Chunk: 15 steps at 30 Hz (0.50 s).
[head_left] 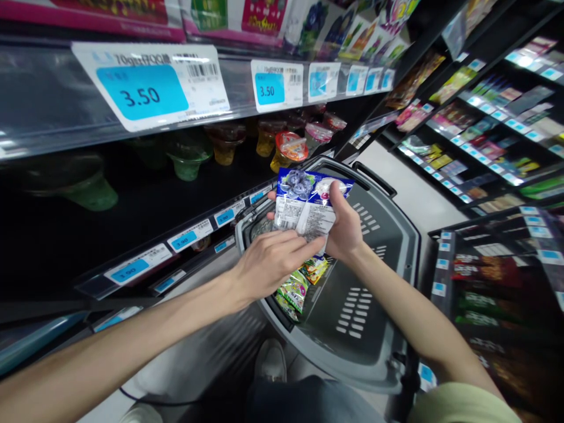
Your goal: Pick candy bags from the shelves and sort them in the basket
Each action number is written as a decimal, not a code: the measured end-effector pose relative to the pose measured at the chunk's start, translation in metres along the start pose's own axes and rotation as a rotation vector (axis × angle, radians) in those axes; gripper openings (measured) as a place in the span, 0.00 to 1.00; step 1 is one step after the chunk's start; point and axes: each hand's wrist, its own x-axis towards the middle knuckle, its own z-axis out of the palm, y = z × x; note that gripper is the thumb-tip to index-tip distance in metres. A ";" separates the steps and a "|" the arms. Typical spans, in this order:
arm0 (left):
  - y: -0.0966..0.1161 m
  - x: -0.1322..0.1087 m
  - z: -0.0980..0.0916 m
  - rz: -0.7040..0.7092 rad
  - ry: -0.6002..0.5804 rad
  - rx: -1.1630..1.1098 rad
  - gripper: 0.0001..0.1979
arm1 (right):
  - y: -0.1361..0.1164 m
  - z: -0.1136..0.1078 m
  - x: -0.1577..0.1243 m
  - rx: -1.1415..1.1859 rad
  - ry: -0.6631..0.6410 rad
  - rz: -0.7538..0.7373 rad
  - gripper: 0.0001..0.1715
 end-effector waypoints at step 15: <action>0.000 0.000 -0.002 -0.011 -0.219 0.033 0.30 | 0.005 -0.002 -0.001 0.090 -0.076 0.103 0.37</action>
